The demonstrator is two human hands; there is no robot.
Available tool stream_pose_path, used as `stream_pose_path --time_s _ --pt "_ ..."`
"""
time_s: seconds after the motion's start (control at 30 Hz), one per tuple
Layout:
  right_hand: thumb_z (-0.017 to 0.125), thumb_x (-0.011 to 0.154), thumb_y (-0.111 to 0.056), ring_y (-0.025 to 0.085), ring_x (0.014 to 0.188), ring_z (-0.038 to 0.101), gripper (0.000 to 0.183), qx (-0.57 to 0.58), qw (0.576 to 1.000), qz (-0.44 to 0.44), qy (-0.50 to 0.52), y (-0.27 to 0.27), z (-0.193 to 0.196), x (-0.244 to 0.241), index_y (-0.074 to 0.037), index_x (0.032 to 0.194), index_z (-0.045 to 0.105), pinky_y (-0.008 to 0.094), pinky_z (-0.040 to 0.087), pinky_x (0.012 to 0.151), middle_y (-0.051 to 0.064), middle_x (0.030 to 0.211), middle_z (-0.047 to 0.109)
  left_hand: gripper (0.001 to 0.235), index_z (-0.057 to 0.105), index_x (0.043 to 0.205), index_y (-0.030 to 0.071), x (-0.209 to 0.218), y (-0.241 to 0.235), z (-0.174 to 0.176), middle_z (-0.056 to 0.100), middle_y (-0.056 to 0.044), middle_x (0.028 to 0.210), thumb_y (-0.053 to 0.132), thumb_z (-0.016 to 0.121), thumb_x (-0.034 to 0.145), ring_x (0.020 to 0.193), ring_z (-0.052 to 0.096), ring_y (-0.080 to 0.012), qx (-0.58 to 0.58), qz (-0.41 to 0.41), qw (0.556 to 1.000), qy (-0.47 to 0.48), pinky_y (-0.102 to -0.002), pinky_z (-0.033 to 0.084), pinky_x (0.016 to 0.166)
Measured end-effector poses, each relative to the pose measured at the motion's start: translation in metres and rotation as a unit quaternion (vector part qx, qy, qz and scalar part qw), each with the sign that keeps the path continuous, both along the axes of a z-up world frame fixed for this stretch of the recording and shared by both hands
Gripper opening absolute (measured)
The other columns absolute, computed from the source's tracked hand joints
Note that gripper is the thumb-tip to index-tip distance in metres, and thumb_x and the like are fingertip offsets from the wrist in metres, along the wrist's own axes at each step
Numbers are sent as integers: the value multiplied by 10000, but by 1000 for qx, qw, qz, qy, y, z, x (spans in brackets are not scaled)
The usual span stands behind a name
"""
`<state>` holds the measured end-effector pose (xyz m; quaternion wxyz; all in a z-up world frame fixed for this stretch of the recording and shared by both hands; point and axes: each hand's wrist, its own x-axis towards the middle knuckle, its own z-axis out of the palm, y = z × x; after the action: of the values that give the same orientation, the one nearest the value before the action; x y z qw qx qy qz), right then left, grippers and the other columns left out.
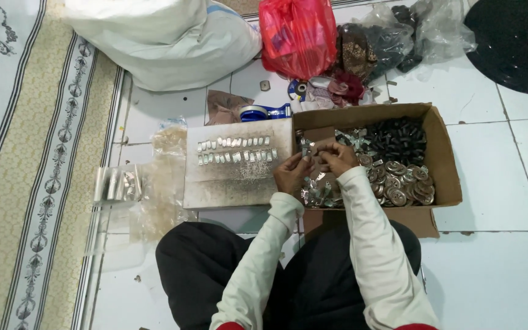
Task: A person sits on the floor and manually sorts small metal hardware components from a cardboard box onto a white template board, arranging them in neat rows.
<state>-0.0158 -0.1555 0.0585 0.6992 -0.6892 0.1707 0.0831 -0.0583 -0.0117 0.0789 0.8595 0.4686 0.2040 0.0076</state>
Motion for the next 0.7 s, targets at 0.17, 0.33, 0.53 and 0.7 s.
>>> stream_pose_path --time_s 0.17,0.33,0.53,0.7 --pt "698 896 -66 269 750 745 311 36 999 13 -25 7 5 0 24 1192 674 375 694 600 217 929 700 347 709 1170 -86 5 5 -13 723 -318 986 15 826 860 896 751 -381 0 9 1000 -13 -455 670 766" --pt "768 880 -102 302 743 751 280 -74 988 58 -124 42 28 -13 -20 1147 747 401 672 579 239 889 724 368 692 1179 -104 -9 34 7 722 -317 979 17 820 856 889 753 -367 1 28 1000 -8 -431 673 762" --pt "794 869 -84 256 725 732 231 -31 979 123 -158 105 30 -19 7 1079 765 382 650 606 241 888 746 357 712 1157 -97 -25 109 28 715 -332 995 29 836 847 907 751 -389 66 34 997 -13 -446 671 732" --pt "813 864 -66 263 726 734 178 -61 958 209 -184 163 18 -18 6 1020 770 413 613 648 218 849 758 315 778 1095 -18 -29 182 -3 744 -280 921 38 866 798 817 773 -328 161 13 987 7 -396 683 645"
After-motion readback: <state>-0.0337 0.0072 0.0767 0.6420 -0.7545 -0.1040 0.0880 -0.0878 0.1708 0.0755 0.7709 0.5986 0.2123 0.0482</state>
